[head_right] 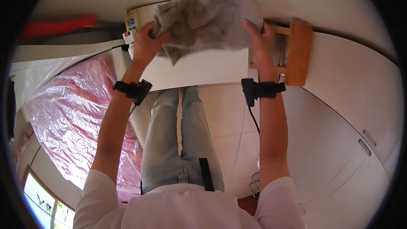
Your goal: The person wipes the top of a bed headboard and an adjacent bedside table with a cloth.
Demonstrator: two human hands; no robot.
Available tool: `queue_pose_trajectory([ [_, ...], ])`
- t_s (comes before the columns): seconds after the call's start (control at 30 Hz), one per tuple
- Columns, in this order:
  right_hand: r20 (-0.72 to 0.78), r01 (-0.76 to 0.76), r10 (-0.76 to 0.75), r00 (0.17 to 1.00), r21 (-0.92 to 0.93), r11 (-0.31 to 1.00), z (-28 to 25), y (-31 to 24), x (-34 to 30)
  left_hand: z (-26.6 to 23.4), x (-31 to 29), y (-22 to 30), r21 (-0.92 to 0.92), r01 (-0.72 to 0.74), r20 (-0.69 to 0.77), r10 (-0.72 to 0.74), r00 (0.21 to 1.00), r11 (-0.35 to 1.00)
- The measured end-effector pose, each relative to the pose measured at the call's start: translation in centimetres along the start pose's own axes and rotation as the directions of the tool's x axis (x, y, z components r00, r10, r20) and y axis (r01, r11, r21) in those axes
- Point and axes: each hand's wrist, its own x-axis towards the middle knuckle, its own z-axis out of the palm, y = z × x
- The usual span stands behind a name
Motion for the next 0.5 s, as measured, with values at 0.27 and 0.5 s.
queue_pose_trajectory([
  [0.27,0.108,0.173,-0.187,0.976,0.126,0.977,-3.8,-2.4,-2.3,-4.3,-2.2,1.6,-0.095,-0.232,0.016,0.235,0.972,0.968],
  [0.5,0.360,0.195,-0.016,0.933,-0.465,0.864,-6.7,11.8,-7.2,-0.5,-8.9,-9.6,0.233,-0.553,0.258,0.497,0.828,0.800],
])
